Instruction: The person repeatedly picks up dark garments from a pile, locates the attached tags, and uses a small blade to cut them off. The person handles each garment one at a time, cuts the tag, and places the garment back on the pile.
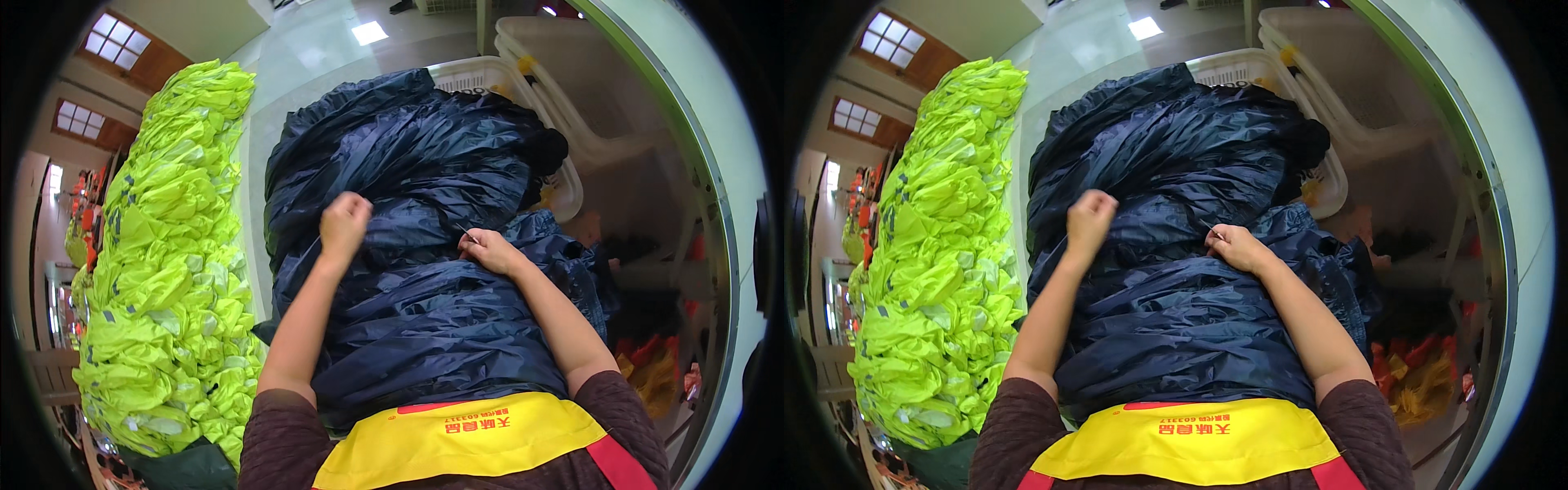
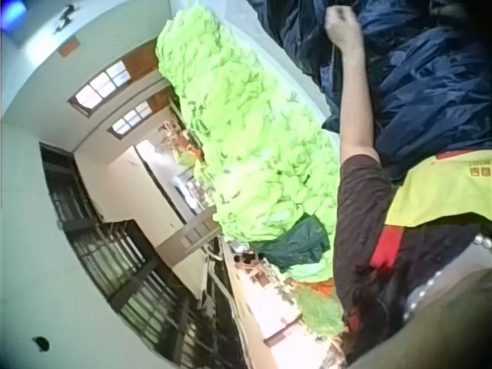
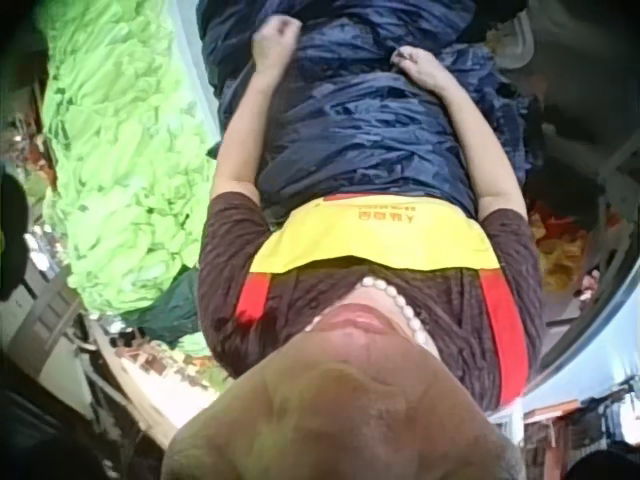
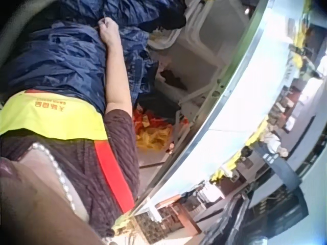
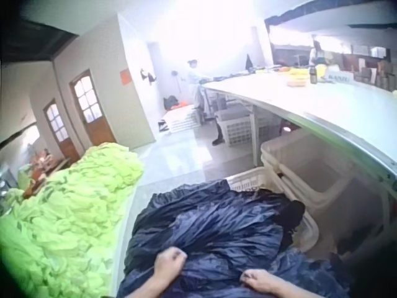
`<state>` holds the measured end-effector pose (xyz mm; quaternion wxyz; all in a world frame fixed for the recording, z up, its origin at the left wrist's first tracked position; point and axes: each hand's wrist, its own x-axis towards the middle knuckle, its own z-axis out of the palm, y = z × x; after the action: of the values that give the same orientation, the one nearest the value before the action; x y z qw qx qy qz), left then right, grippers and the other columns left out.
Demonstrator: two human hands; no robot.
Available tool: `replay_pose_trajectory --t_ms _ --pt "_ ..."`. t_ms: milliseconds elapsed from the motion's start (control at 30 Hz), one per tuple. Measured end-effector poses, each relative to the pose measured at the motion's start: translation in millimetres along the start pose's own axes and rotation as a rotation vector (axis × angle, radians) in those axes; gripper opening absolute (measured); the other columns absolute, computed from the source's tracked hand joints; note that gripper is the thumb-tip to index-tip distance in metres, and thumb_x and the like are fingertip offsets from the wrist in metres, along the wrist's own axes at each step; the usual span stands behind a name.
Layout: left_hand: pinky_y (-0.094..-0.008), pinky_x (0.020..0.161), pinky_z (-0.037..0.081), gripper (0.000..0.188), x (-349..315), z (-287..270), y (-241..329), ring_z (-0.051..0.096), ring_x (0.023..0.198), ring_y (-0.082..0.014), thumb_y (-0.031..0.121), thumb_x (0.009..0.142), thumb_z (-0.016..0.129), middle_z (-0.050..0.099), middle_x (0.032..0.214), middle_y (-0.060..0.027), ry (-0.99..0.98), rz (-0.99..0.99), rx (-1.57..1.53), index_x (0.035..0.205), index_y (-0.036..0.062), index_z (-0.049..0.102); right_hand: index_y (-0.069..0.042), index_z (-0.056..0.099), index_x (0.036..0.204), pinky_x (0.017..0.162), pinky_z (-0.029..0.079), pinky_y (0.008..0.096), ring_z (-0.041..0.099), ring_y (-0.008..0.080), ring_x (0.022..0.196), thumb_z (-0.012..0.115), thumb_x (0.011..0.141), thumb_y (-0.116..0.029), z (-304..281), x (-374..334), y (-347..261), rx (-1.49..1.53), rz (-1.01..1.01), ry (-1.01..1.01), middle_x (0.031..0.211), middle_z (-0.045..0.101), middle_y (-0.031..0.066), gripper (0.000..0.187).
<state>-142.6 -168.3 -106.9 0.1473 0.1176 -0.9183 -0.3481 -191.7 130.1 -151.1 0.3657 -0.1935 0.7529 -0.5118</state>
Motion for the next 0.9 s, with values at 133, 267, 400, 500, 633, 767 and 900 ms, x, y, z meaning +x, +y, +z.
replay_pose_trajectory --t_ms 133,267,400,500,633,767,900 --pt "-0.0416 0.066 0.048 0.03 87.3 -13.8 -13.4 0.062 0.071 -0.0344 0.033 0.079 0.064 0.064 0.074 -0.0152 0.491 0.165 0.471 0.087 0.0044 0.065 0.001 0.059 0.093 0.071 0.047 0.0299 0.063 0.0192 0.075 0.05 0.088 -0.015 -2.7 -5.1 -7.8 -0.02 -0.033 0.036 0.081 0.066 0.011 0.019" --pt "-0.0336 0.071 0.048 0.037 122.2 -6.6 -90.2 0.064 0.075 -0.0246 0.034 0.076 0.069 0.067 0.081 -0.0154 -0.117 -0.378 -0.052 0.086 -0.0018 0.067 0.002 0.058 0.093 0.071 0.048 0.0293 0.063 0.0174 0.075 0.05 0.09 -0.015 3.1 2.1 -3.4 -0.003 -0.062 0.017 0.081 0.066 0.0103 0.019" --pt "-0.0238 0.067 0.045 0.021 107.5 -19.5 -25.2 0.057 0.074 -0.0088 0.015 0.084 0.063 0.063 0.076 -0.0039 0.088 0.061 -0.338 0.093 -0.0038 0.063 -0.002 0.056 0.095 0.065 0.048 0.0252 0.06 0.0127 0.07 0.047 0.093 -0.017 -1.2 2.6 -1.0 0.348 -0.126 0.125 0.08 0.063 0.0056 0.018" --pt "-0.0252 0.066 0.047 0.016 58.1 -66.8 81.9 0.06 0.071 -0.0162 0.012 0.083 0.061 0.064 0.082 -0.0085 -0.033 0.414 -0.204 0.093 -0.0001 0.063 -0.006 0.056 0.093 0.052 0.041 0.0187 0.055 0.0069 0.062 0.047 0.094 -0.023 -17.0 -5.2 -16.1 0.552 -0.219 0.373 0.084 0.062 0.0024 0.019" --pt "-0.0317 0.065 0.05 0.021 -63.3 -98.8 157.1 0.061 0.075 -0.0254 0.011 0.079 0.061 0.06 0.085 -0.0104 -0.772 0.736 0.39 0.1 0.0074 0.062 -0.007 0.056 0.098 0.039 0.03 0.0147 0.045 0.0037 0.052 0.05 0.092 -0.033 -53.8 -9.7 -38.4 0.979 -0.231 0.602 0.088 0.062 0.0053 0.027" --pt "-0.0339 0.065 0.05 0.023 -126.8 -92.7 113.3 0.061 0.076 -0.0264 0.015 0.078 0.063 0.059 0.091 -0.0085 -0.852 0.526 0.04 0.101 0.0115 0.063 -0.006 0.058 0.1 0.036 0.029 0.0138 0.048 0.0036 0.054 0.059 0.084 -0.048 -63.9 -34.0 -60.7 1.419 -0.09 0.321 0.094 0.064 0.0098 0.045" --pt "-0.0309 0.069 0.049 0.017 -124.8 -98.3 117.5 0.061 0.078 -0.0239 0.011 0.079 0.063 0.061 0.086 -0.0078 -0.892 0.403 0.022 0.095 0.0091 0.068 -0.008 0.059 0.082 0.044 0.047 0.0209 0.057 0.0105 0.05 0.067 0.08 -0.024 -70.3 -30.9 -36.0 1.181 -0.048 0.189 0.072 0.062 0.0002 0.018"
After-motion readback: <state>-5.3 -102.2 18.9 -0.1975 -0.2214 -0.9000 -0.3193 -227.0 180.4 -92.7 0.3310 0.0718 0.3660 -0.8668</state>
